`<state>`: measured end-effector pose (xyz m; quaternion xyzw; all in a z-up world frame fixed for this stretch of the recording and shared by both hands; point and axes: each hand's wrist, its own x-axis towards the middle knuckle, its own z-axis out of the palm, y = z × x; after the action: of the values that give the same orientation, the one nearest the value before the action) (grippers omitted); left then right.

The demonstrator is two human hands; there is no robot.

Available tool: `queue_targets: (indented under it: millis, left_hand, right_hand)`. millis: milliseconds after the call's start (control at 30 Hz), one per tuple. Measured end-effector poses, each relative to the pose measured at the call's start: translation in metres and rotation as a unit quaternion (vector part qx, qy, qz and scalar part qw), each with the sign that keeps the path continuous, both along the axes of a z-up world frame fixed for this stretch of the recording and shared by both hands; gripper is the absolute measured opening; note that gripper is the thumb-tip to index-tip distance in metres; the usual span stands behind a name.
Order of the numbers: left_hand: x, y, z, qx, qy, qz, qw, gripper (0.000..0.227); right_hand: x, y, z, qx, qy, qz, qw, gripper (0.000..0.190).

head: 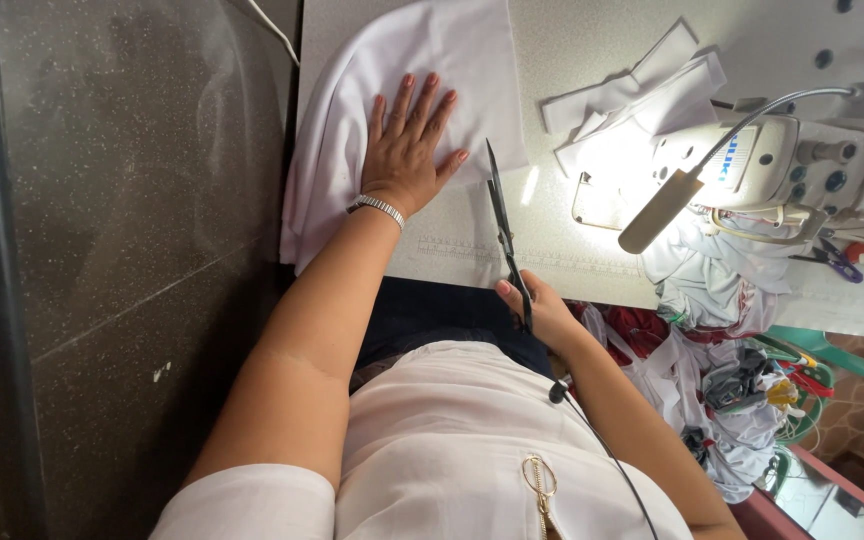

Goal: The person cuts a white fabric on a worktable using shears. They hold the fabric with one hand and cut along its edge with the other, producing several cut strips. The person briefly pauses to adjust a spool of red thread on the sewing machine before resuming cutting.

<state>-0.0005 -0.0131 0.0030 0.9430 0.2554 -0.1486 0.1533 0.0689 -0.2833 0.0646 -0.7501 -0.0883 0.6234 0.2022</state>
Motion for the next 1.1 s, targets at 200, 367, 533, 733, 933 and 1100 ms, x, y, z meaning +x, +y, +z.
queue_targets:
  millis: [200,367,533,733,933,1100]
  left_hand:
    - [0.000,-0.001,0.002,-0.004,-0.011,0.001,1.000,0.081]
    - [-0.001,0.000,0.004,-0.012,-0.003,-0.006,1.000,0.090]
    - [-0.002,-0.001,0.004,-0.004,-0.025,-0.006,1.000,0.091]
    - [-0.003,-0.001,0.001,0.004,-0.032,-0.008,0.999,0.092]
    - [-0.002,0.000,0.003,-0.003,-0.023,-0.008,1.000,0.088]
    - [-0.002,0.002,-0.003,0.009,-0.045,-0.018,0.999,0.078]
  right_hand:
    - [-0.006,-0.003,-0.010,0.018,-0.018,-0.032,0.999,0.053]
    - [-0.008,-0.002,-0.013,0.020,-0.016,-0.050,0.998,0.054]
    - [-0.010,-0.004,-0.018,0.024,-0.032,-0.059,0.997,0.048]
    - [-0.016,-0.006,-0.023,0.013,-0.058,-0.116,0.991,0.047]
    - [-0.015,-0.022,-0.048,0.021,-0.052,-0.159,0.986,0.034]
    - [-0.004,0.000,-0.020,0.014,-0.046,-0.107,0.993,0.037]
